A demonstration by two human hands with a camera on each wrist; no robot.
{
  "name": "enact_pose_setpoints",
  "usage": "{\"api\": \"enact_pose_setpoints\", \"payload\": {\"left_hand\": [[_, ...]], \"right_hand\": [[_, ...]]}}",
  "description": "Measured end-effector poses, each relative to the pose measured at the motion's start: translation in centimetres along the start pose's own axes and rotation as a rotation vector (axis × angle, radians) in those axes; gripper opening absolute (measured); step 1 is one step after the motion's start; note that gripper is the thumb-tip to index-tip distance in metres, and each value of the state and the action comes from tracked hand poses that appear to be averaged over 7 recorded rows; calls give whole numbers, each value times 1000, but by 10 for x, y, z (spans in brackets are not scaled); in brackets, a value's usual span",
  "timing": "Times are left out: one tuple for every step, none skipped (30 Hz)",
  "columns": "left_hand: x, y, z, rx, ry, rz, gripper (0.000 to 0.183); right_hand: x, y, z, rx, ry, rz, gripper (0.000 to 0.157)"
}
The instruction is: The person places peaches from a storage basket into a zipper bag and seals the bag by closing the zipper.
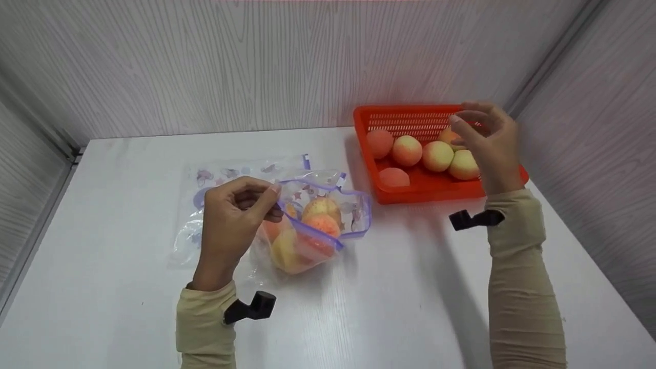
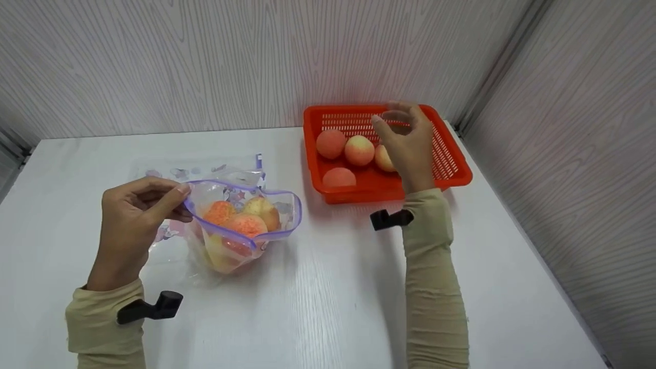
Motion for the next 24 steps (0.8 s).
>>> {"api": "enact_pose_setpoints", "payload": {"left_hand": [[1, 0, 0, 2, -3, 4, 5], [2, 1, 0, 1, -7, 6, 5], [3, 1, 1, 1, -10, 7, 5], [3, 1, 1, 1, -12, 7, 6], [3, 1, 1, 2, -12, 6, 5], [3, 1, 1, 3, -13, 4, 6], [3, 1, 1, 4, -14, 2, 6], [3, 1, 0, 4, -15, 1, 6], [3, 1, 0, 4, -16, -1, 6], [3, 1, 0, 5, -15, -1, 5], [3, 1, 0, 4, -15, -2, 5], [3, 1, 0, 0, -15, -3, 5], [2, 1, 0, -3, -16, -4, 5], [2, 0, 0, -5, -16, -4, 5], [2, 0, 0, -9, -17, -5, 5], [2, 0, 0, -11, -17, -6, 5], [2, 0, 0, -13, -18, -8, 5], [1, 0, 0, -14, -19, -9, 5], [1, 0, 0, -14, -20, -10, 5], [1, 1, 0, -15, -21, -11, 5], [1, 1, -1, -15, -21, -13, 6], [1, 1, -1, -16, -20, -14, 6], [1, 1, -1, -17, -19, -15, 6], [1, 1, -1, -19, -19, -16, 6]], "right_hand": [[-2, -5, 5, -20, 77, -16, 39], [-4, -9, 10, -38, 149, -39, 42], [-6, -13, 16, -56, 226, -67, 45], [-9, -16, 22, -75, 301, -100, 48], [-11, -18, 27, -104, 377, -138, 52], [-15, -20, 33, -133, 448, -180, 57], [-18, -22, 38, -158, 509, -221, 60], [-22, -23, 43, -182, 570, -263, 63], [-26, -24, 47, -200, 626, -307, 65], [-30, -25, 52, -222, 675, -352, 68], [-35, -26, 56, -237, 714, -399, 71], [-40, -26, 59, -240, 753, -442, 71], [-45, -27, 62, -244, 789, -482, 73], [-50, -27, 65, -256, 819, -523, 75], [-55, -27, 67, -267, 849, -563, 77], [-59, -26, 69, -289, 878, -601, 81], [-63, -26, 71, -298, 913, -635, 83], [-67, -25, 73, -314, 946, -667, 84], [-70, -24, 75, -330, 969, -699, 83], [-73, -24, 76, -343, 990, -726, 80], [-76, -23, 78, -344, 1013, -750, 76], [-78, -23, 80, -339, 1031, -770, 71], [-79, -23, 82, -329, 1053, -785, 66], [-80, -23, 84, -325, 1061, -797, 62]]}}
Point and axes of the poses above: each hand's wrist, its own y-axis away from the middle knuckle, its own x-axis out of the back of the hand, z = x × y, the point moved 3 cm from there along -y, towards the middle knuckle, and after that the axes turned 10 degrees about y, right-handed, at the moved point
